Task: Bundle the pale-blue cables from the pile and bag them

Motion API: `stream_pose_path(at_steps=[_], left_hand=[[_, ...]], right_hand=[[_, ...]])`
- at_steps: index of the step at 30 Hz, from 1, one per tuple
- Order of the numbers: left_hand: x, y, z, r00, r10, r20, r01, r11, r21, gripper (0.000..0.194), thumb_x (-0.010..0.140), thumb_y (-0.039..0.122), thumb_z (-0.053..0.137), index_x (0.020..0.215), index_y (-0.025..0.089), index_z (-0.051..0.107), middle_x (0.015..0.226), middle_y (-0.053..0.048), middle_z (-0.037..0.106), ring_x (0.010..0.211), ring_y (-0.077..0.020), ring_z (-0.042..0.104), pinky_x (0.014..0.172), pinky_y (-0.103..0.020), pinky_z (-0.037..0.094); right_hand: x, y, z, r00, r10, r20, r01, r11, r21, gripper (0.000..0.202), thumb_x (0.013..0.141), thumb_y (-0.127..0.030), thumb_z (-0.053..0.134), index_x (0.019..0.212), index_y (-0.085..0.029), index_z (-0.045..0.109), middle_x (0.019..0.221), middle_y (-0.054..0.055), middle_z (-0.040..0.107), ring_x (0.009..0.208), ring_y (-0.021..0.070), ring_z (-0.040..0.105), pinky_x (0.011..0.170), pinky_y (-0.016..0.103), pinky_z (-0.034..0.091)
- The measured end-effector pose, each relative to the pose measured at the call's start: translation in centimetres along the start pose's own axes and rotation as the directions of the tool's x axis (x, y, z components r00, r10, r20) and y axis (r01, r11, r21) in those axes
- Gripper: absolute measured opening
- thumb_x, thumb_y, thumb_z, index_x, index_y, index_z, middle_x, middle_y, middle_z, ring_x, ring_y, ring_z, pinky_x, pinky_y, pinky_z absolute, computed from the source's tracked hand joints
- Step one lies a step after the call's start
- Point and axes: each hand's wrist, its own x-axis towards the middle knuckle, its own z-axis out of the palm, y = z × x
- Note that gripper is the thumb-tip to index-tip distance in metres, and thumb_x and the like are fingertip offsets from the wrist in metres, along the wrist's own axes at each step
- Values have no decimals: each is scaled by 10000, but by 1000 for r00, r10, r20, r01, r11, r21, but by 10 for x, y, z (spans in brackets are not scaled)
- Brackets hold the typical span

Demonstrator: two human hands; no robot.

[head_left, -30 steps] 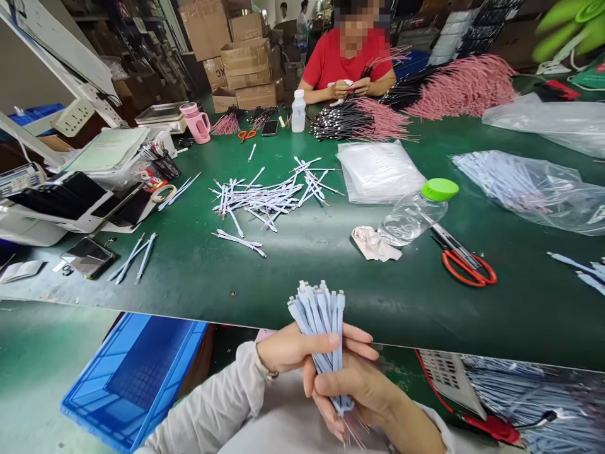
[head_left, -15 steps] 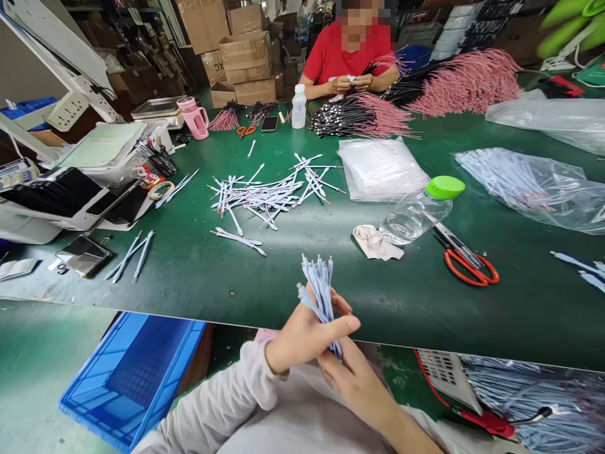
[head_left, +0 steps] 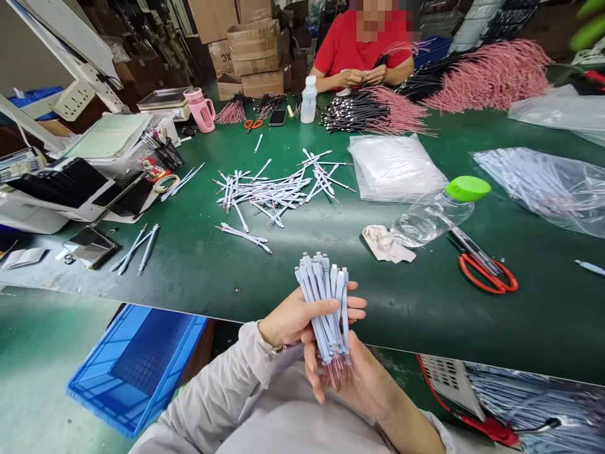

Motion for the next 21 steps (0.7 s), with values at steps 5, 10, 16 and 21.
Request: stream_pose_path(at_steps=[5, 10, 16, 21], left_hand=[[3, 5, -6, 999, -15, -47, 16, 1000, 19, 445, 795, 167, 617, 1229, 155, 520, 1145, -151, 607, 975, -239, 623, 797, -284, 510], [6, 8, -9, 993, 0, -115, 6, 999, 53, 443, 760, 190, 662, 1189, 167, 551, 1072, -132, 642, 937, -238, 634, 726, -276, 532], [8, 5, -6, 987, 46, -152, -27, 992, 125, 443, 731, 262, 696, 1134, 117, 584, 920, -118, 676, 752, -188, 651, 730, -302, 523], [10, 2, -3, 981, 85, -176, -50, 980, 192, 317, 742, 255, 682, 997, 76, 622, 878, -128, 675, 738, -185, 645, 718, -308, 529]], right_hand=[[4, -11, 2, 996, 65, -56, -66, 997, -25, 806, 787, -742, 211, 1036, -89, 613, 925, 146, 601, 819, 228, 599, 706, 362, 476], [0, -23, 0, 976, 24, -217, -75, 970, -231, 697, 831, -683, 255, 1051, -116, 594, 967, 143, 619, 877, 237, 598, 820, 411, 450], [-7, -67, 9, 856, -393, -337, -111, 496, -861, 334, 848, -450, 508, 1025, -174, 572, 990, 89, 615, 867, 210, 582, 808, 350, 470], [13, -95, 16, 688, -719, -99, -48, 92, -995, 176, 837, -359, 534, 852, -188, 574, 934, 65, 561, 853, 178, 564, 756, 299, 490]])
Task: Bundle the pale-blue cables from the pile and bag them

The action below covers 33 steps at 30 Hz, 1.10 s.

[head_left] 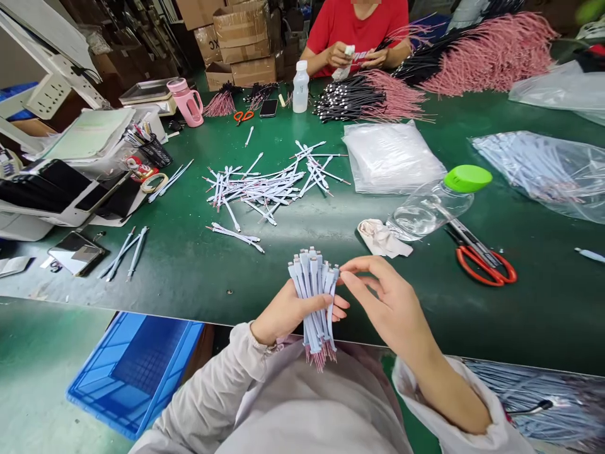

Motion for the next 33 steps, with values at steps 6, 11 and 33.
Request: stream_pose_path(at_steps=[6, 11, 33], left_hand=[[1, -1, 0, 1000, -16, 6, 16, 1000, -15, 330, 735, 234, 688, 1018, 92, 595, 877, -120, 671, 757, -199, 653, 734, -335, 534], [1, -1, -1, 996, -87, 19, 88, 995, -38, 413, 732, 227, 696, 1105, 99, 575, 950, -154, 668, 796, -222, 656, 751, -352, 527], [5, -4, 3, 984, -155, -90, 133, 968, -213, 246, 762, 241, 664, 950, 83, 648, 693, -34, 590, 615, -154, 649, 632, -247, 555]], right_hand=[[15, 6, 2, 991, -74, 113, 88, 988, -126, 296, 804, -259, 548, 1097, -225, 572, 1225, 83, 444, 1120, 218, 462, 881, 360, 457], [18, 11, -5, 984, 19, 177, -18, 1000, -7, 356, 868, -331, 471, 1211, -246, 511, 1234, 77, 489, 1080, 204, 510, 878, 364, 460], [21, 14, 10, 860, -510, -25, 417, 730, -542, 173, 867, -127, 417, 720, -180, 492, 798, 76, 564, 798, 202, 468, 758, 357, 400]])
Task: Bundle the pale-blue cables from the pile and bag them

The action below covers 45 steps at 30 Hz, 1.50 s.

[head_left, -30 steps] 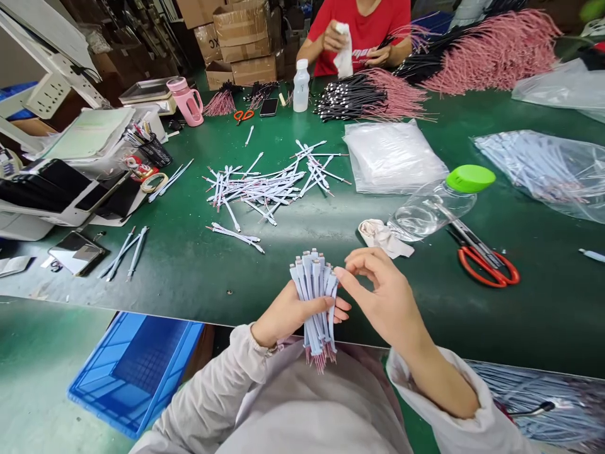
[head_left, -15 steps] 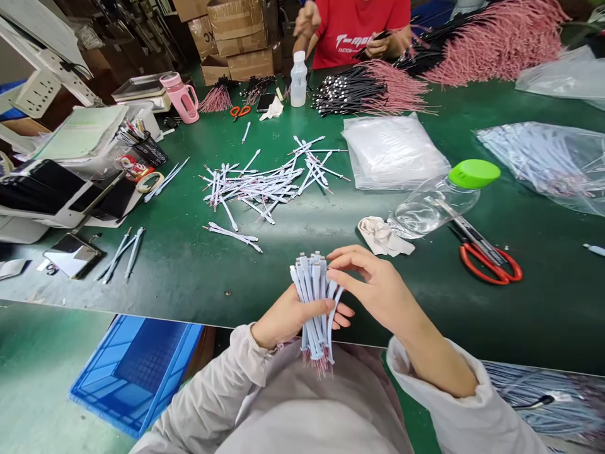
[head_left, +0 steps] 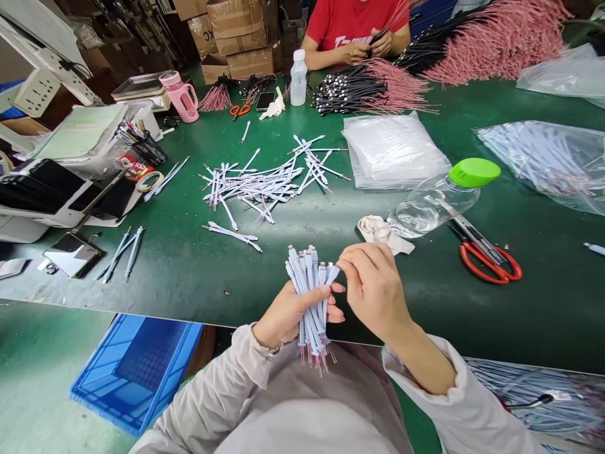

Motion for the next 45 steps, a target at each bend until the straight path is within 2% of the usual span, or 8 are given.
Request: stream_pose_path(at_steps=[5, 10, 13, 19, 24, 34, 42, 45], left_hand=[[-3, 2, 2, 1000, 8, 13, -8, 1000, -5, 273, 762, 251, 663, 966, 71, 651, 683, -33, 588, 629, -148, 641, 663, -260, 550], [-2, 2, 1, 999, 35, -22, -34, 999, 6, 302, 756, 265, 672, 993, 80, 643, 695, -40, 599, 654, -145, 631, 704, -291, 550], [-2, 2, 3, 999, 38, -34, -37, 999, 11, 294, 750, 250, 678, 987, 81, 638, 716, -52, 608, 668, -146, 632, 700, -287, 553], [-1, -2, 4, 998, 34, -56, -32, 999, 33, 244, 697, 249, 724, 852, 87, 627, 727, -61, 623, 618, -138, 629, 598, -229, 533], [2, -3, 0, 999, 49, -12, -48, 998, 33, 277, 715, 227, 707, 947, 90, 645, 769, -60, 619, 624, -102, 604, 564, -170, 493], [3, -4, 0, 1000, 12, -18, -12, 1000, -9, 176, 727, 176, 690, 870, 85, 642, 758, -66, 636, 630, -114, 615, 577, -183, 508], [4, -4, -1, 997, 25, 72, -17, 993, -113, 279, 794, 132, 615, 1069, 82, 620, 930, -130, 679, 866, -197, 650, 847, -317, 500], [3, -2, 0, 994, 61, 93, -46, 986, -160, 287, 823, 125, 572, 1107, 92, 605, 1019, -133, 663, 942, -212, 632, 908, -346, 469]], right_hand=[[3, 5, -5, 993, 110, -47, -106, 991, 78, 174, 872, -174, 431, 704, -195, 468, 759, 57, 549, 769, 194, 492, 728, 345, 405], [3, 8, -11, 917, 344, 202, -397, 837, 377, 73, 858, -255, 499, 864, -206, 553, 873, 37, 594, 812, 172, 566, 680, 285, 441], [2, 7, -11, 864, 384, 325, -499, 736, 458, 131, 840, -306, 539, 926, -213, 572, 899, 31, 609, 820, 170, 585, 691, 277, 463], [6, -2, -8, 898, 266, 351, -393, 845, 363, 50, 797, -252, 592, 790, -202, 593, 832, 21, 572, 747, 154, 550, 664, 284, 458], [6, -2, -4, 887, 308, 343, -426, 834, 352, 156, 853, -274, 508, 734, -190, 566, 777, 24, 534, 663, 139, 537, 559, 265, 451], [7, 1, -8, 901, 206, 381, -320, 910, 265, 161, 846, -237, 513, 694, -193, 539, 775, 20, 534, 750, 160, 529, 682, 289, 431], [2, 3, -6, 904, 332, 269, -416, 830, 373, 208, 909, -283, 418, 860, -202, 604, 871, 21, 589, 789, 138, 570, 716, 258, 442], [-4, 2, -7, 865, 425, 266, -501, 750, 432, 181, 896, -325, 446, 911, -203, 580, 849, 19, 597, 772, 138, 576, 687, 241, 463]])
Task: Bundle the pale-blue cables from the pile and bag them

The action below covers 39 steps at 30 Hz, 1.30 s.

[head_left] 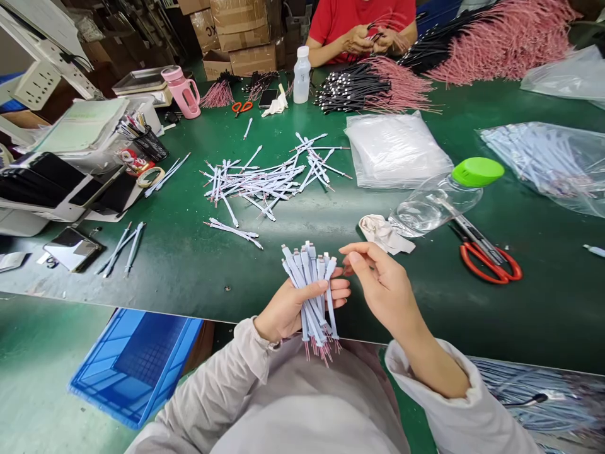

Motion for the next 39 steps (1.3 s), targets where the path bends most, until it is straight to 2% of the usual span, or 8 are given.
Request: stream_pose_path(at_steps=[4, 8, 15, 20, 25, 31, 35, 39], left_hand=[[0, 2, 1, 1000, 0, 3, 0, 997, -79, 290, 852, 148, 530, 1134, 113, 589, 1187, -127, 587, 1138, -239, 522, 976, -385, 423], [0, 2, 1, 1000, -15, -4, 14, 993, -113, 270, 863, 166, 502, 1114, 139, 597, 1272, -104, 525, 1253, -266, 396, 970, -473, 419], [1, -2, 3, 998, -49, -34, 43, 987, -154, 341, 844, 216, 531, 1171, 130, 573, 1076, -115, 633, 1077, -241, 562, 951, -363, 440], [0, -2, 8, 999, -31, -32, 25, 985, -172, 306, 833, 166, 513, 1121, 115, 603, 1172, -107, 589, 1131, -227, 522, 992, -309, 397], [-1, -2, 8, 999, -38, -6, 36, 986, -163, 329, 844, 159, 491, 1157, 113, 578, 1276, -103, 517, 1206, -224, 452, 1030, -312, 354], [0, -8, 4, 1000, 15, 27, -14, 999, -35, 338, 800, 195, 590, 1133, 141, 598, 1158, -111, 595, 1098, -249, 543, 954, -339, 418], [-1, -11, 5, 995, 76, -68, -69, 994, 89, 361, 738, 271, 685, 1067, 136, 625, 1013, -98, 643, 935, -223, 611, 844, -322, 483], [-2, -12, 6, 987, 78, -141, -49, 979, 197, 404, 660, 288, 751, 1022, 156, 629, 953, -71, 632, 801, -178, 609, 699, -289, 514]], right_hand=[[-13, 3, -1, 994, 106, 38, -108, 991, 75, 179, 871, -362, 485, 849, -196, 550, 748, 2, 569, 625, 120, 553, 580, 229, 468], [-23, 2, -1, 997, 61, -45, -62, 998, -29, 145, 852, -334, 521, 819, -195, 550, 753, 9, 575, 653, 132, 551, 599, 242, 447], [-31, -7, 8, 996, -44, 81, 57, 985, -164, 47, 834, -242, 535, 827, -199, 553, 763, 13, 569, 627, 129, 505, 597, 259, 425], [-36, -8, 12, 988, -95, 119, 123, 960, -251, 57, 845, -229, 516, 818, -201, 559, 779, 17, 547, 696, 141, 513, 650, 271, 411], [-38, -4, 12, 991, -20, 133, 65, 937, -344, 129, 844, -297, 518, 763, -201, 550, 745, 18, 547, 690, 164, 520, 619, 288, 389], [-36, -2, 13, 987, 56, 149, -27, 982, -188, 174, 863, -306, 476, 738, -197, 529, 683, 3, 554, 562, 134, 486, 550, 267, 387], [-36, 1, 12, 990, 131, 56, -129, 991, -39, 192, 866, -359, 477, 775, -199, 535, 719, 7, 575, 591, 137, 514, 548, 256, 415], [-34, 5, 10, 983, 182, 10, -182, 979, 90, 207, 860, -376, 492, 758, -198, 523, 702, 3, 568, 612, 135, 531, 541, 238, 433]])
